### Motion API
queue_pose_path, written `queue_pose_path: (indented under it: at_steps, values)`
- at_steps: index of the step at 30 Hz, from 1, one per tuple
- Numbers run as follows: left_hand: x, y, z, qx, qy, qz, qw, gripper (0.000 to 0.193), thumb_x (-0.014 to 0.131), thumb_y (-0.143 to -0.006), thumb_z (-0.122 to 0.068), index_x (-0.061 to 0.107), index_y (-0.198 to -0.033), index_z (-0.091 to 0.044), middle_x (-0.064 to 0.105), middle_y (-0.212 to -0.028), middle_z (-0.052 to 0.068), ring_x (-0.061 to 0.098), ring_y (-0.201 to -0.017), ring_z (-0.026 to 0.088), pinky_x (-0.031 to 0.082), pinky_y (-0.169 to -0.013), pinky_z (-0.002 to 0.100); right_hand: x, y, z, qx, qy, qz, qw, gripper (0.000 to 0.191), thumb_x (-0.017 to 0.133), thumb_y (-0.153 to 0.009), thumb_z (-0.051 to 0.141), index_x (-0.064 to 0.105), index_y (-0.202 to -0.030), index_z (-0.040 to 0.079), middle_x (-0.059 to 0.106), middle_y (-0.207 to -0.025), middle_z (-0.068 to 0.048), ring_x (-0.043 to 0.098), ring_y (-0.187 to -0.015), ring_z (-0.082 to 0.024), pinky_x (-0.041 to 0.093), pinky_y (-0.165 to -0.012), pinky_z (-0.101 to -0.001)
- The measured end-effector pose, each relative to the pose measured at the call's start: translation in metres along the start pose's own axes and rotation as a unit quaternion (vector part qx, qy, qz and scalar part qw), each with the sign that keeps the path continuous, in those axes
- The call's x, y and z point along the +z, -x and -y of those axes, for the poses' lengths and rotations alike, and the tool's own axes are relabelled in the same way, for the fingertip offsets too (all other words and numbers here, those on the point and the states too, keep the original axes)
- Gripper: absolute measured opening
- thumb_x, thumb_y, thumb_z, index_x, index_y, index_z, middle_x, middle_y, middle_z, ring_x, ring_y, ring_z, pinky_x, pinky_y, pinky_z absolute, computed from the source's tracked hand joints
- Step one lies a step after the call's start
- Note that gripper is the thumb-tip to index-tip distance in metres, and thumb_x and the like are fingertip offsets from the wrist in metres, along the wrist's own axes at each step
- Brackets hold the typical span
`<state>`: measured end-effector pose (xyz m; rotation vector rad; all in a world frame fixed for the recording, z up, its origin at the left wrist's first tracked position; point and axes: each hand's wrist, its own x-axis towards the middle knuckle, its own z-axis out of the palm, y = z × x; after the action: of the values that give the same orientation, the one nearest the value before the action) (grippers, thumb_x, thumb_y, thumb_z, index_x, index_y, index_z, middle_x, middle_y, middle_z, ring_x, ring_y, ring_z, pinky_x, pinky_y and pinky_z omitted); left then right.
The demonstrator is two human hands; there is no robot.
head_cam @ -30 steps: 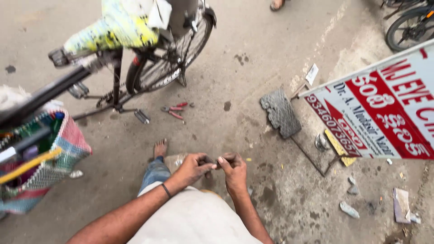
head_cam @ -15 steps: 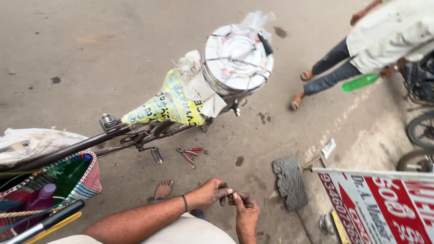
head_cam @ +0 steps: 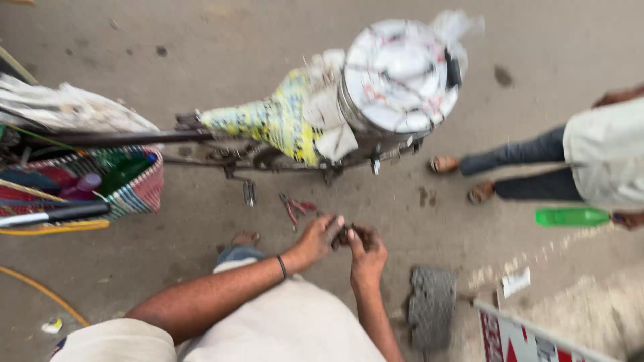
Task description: The person sits on the ground beside a bicycle and works on the rear wheel and freewheel area. They manipulate small parts by hand, then use a screwdriver to work on the wheel hub, pick up pliers, and handle small components while another person stands nearby.
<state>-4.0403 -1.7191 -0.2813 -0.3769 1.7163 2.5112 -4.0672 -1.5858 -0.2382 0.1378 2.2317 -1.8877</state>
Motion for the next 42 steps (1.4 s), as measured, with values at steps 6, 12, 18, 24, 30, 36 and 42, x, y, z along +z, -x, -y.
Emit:
queue_pose_path:
  at_steps: [6,12,18,24,30,36,42]
  values:
    - [0.036,-0.004,-0.013,0.046,-0.067,-0.040,0.996,0.034,0.055,-0.110,-0.035,0.054,-0.096,-0.004,0.061,-0.077,0.001,0.054,-0.068,0.007,0.046,-0.059,0.026,-0.041,-0.031,-0.009,0.038,-0.175,0.070,0.981,0.022,0.068,-0.096,-0.002,0.069,-0.117,-0.007,0.072,-0.096,-0.011,0.069,-0.082,-0.018,0.058,-0.078,-0.0324]
    - [0.036,0.004,-0.034,0.063,-0.145,-0.040,0.987,0.032,0.054,-0.111,-0.032,0.055,-0.099,-0.003,0.060,-0.074,0.002,0.056,-0.068,0.007,0.047,-0.059,0.028,-0.037,-0.023,-0.002,0.038,-0.187,0.090,0.977,0.020,0.067,-0.098,-0.003,0.070,-0.117,-0.004,0.074,-0.098,-0.010,0.070,-0.086,-0.016,0.060,-0.084,-0.0317]
    - [0.040,-0.005,-0.034,0.084,-0.230,-0.028,0.969,0.029,0.056,-0.110,-0.030,0.056,-0.097,-0.004,0.065,-0.072,0.005,0.060,-0.064,0.011,0.049,-0.057,0.032,-0.041,-0.027,-0.009,0.038,-0.205,0.089,0.974,0.017,0.068,-0.098,-0.001,0.070,-0.115,-0.003,0.074,-0.102,-0.008,0.070,-0.087,-0.015,0.060,-0.084,-0.0317]
    - [0.037,-0.012,-0.026,0.101,-0.307,-0.006,0.946,0.031,0.057,-0.110,-0.032,0.057,-0.097,-0.004,0.063,-0.067,0.008,0.063,-0.061,0.014,0.050,-0.056,0.035,-0.046,-0.030,-0.018,0.080,-0.274,0.086,0.954,0.012,0.068,-0.102,0.010,0.071,-0.105,-0.001,0.072,-0.092,-0.009,0.067,-0.082,-0.016,0.058,-0.078,-0.0333]
    - [0.027,-0.008,-0.011,0.054,-0.227,-0.035,0.972,0.033,0.051,-0.112,-0.034,0.059,-0.098,-0.004,0.064,-0.077,0.005,0.060,-0.068,0.010,0.052,-0.057,0.031,-0.039,-0.027,-0.024,0.072,-0.248,0.109,0.960,0.012,0.067,-0.103,0.013,0.071,-0.101,0.001,0.069,-0.092,-0.006,0.062,-0.083,-0.014,0.051,-0.077,-0.0305]
    - [0.021,-0.009,0.002,0.073,-0.142,-0.071,0.985,0.035,0.049,-0.117,-0.033,0.060,-0.104,-0.002,0.058,-0.085,0.002,0.052,-0.075,0.007,0.049,-0.062,0.028,-0.034,-0.020,-0.027,-0.026,-0.058,0.164,0.984,0.015,0.071,-0.099,0.009,0.063,-0.089,0.002,0.065,-0.103,-0.005,0.060,-0.086,-0.011,0.054,-0.073,-0.0300]
    - [0.017,-0.009,0.000,-0.109,-0.071,0.028,0.991,0.036,0.052,-0.110,-0.033,0.061,-0.094,-0.002,0.055,-0.066,0.000,0.050,-0.056,0.007,0.043,-0.048,0.026,-0.055,-0.028,-0.025,0.080,-0.173,0.113,0.975,0.007,0.066,-0.096,0.004,0.063,-0.102,0.006,0.070,-0.094,-0.005,0.067,-0.080,-0.012,0.058,-0.073,-0.0278]
